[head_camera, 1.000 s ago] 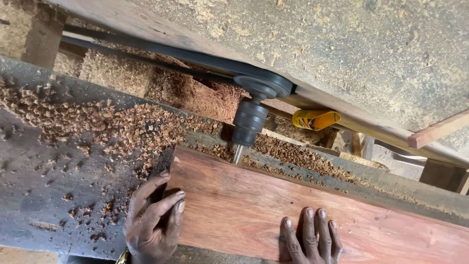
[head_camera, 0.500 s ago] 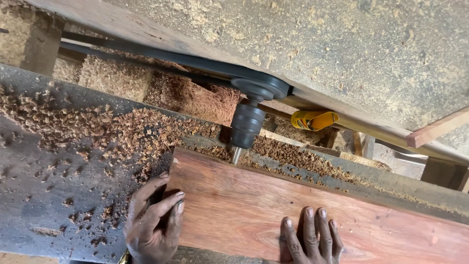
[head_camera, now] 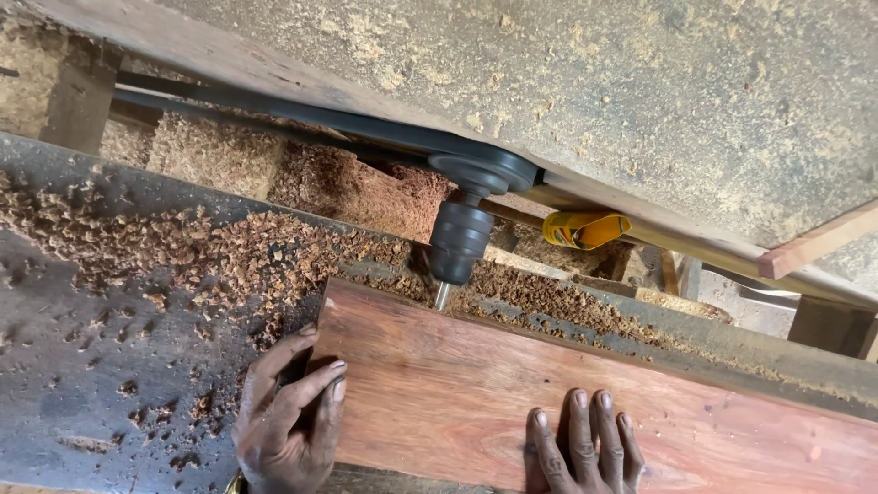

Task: The person guides a long wooden plank under a vertical drill bit of a boring machine, drilling a row of holes along its length. They reposition the plank by hand between holes, brush away sawdust, and continue drilling successive holes down the board.

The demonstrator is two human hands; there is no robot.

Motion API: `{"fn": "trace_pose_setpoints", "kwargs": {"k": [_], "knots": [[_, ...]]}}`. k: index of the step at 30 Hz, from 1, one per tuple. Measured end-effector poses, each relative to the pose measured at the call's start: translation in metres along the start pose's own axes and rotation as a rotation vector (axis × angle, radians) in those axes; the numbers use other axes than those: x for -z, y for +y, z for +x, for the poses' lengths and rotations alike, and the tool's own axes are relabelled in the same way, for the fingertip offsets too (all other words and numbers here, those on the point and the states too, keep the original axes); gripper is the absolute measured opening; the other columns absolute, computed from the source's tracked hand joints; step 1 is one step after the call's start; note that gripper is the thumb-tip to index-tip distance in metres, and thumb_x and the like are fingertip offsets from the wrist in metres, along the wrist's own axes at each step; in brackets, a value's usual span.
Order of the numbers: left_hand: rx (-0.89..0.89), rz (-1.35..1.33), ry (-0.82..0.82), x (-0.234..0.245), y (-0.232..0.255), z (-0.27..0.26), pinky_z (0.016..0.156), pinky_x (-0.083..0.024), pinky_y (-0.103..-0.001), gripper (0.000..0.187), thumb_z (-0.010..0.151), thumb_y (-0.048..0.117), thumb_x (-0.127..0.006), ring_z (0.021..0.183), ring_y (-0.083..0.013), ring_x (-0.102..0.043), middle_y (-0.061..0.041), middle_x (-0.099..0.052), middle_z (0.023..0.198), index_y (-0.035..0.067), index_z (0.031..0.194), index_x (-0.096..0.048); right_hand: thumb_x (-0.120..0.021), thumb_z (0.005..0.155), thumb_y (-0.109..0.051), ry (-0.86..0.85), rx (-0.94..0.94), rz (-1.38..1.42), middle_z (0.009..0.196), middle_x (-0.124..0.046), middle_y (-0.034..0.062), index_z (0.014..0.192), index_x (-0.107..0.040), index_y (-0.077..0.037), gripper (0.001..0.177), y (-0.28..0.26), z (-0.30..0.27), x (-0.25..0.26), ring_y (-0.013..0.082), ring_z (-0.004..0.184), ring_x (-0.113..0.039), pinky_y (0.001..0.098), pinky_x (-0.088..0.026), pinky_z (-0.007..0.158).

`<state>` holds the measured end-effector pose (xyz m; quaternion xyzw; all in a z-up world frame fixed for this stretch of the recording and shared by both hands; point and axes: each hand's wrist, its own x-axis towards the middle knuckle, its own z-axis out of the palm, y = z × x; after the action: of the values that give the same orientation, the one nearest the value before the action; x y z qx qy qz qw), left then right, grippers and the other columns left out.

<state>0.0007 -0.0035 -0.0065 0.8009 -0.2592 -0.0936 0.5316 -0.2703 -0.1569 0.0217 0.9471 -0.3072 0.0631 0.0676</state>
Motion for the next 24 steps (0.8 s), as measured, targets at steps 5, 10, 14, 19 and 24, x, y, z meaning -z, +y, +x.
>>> {"fn": "trace_pose_setpoints", "kwargs": {"k": [5, 10, 14, 19, 24], "knots": [[0.002, -0.007, -0.009, -0.001, -0.002, 0.001, 0.095, -0.059, -0.037, 0.005, 0.094, 0.012, -0.069, 0.125, -0.0301, -0.066, -0.020, -0.065, 0.130, 0.009, 0.095, -0.073, -0.082, 0.076, -0.035, 0.012, 0.027, -0.005, 0.133, -0.065, 0.0197, 0.124, -0.068, -0.028, 0.050, 0.005, -0.004, -0.005, 0.0424, 0.131, -0.056, 0.0600, -0.039, 0.112], [0.001, -0.018, -0.002, -0.002, 0.000, 0.003, 0.095, -0.059, -0.036, 0.005, 0.094, 0.012, -0.070, 0.125, -0.0285, -0.067, -0.019, -0.066, 0.130, 0.009, 0.095, -0.073, -0.081, 0.077, -0.034, 0.021, 0.037, 0.001, 0.134, -0.064, 0.0193, 0.124, -0.068, -0.028, 0.050, 0.006, -0.004, -0.007, 0.0424, 0.132, -0.056, 0.0598, -0.038, 0.112], [0.014, -0.007, 0.000, 0.000, 0.006, 0.008, 0.098, -0.061, -0.036, 0.005, 0.092, 0.012, -0.072, 0.126, -0.0279, -0.066, -0.017, -0.066, 0.129, 0.009, 0.096, -0.074, -0.081, 0.076, -0.034, 0.011, 0.028, 0.015, 0.133, -0.064, 0.0195, 0.123, -0.068, -0.028, 0.049, 0.007, -0.005, -0.007, 0.0425, 0.132, -0.055, 0.0605, -0.038, 0.112], [0.002, 0.003, 0.004, 0.000, 0.007, 0.010, 0.103, -0.060, -0.038, 0.007, 0.091, 0.011, -0.073, 0.127, -0.0282, -0.066, -0.016, -0.067, 0.128, 0.009, 0.098, -0.074, -0.081, 0.075, -0.035, 0.008, 0.026, 0.013, 0.132, -0.065, 0.0198, 0.122, -0.068, -0.028, 0.049, 0.007, -0.002, -0.007, 0.0431, 0.130, -0.056, 0.0610, -0.038, 0.111], [0.021, -0.016, 0.005, -0.003, 0.006, 0.010, 0.103, -0.061, -0.038, 0.007, 0.091, 0.011, -0.073, 0.127, -0.0286, -0.066, -0.016, -0.067, 0.130, 0.011, 0.098, -0.074, -0.082, 0.077, -0.034, 0.046, 0.034, -0.007, 0.130, -0.066, 0.0187, 0.121, -0.069, -0.028, 0.046, 0.009, -0.002, -0.010, 0.0419, 0.128, -0.058, 0.0596, -0.040, 0.111]]}}
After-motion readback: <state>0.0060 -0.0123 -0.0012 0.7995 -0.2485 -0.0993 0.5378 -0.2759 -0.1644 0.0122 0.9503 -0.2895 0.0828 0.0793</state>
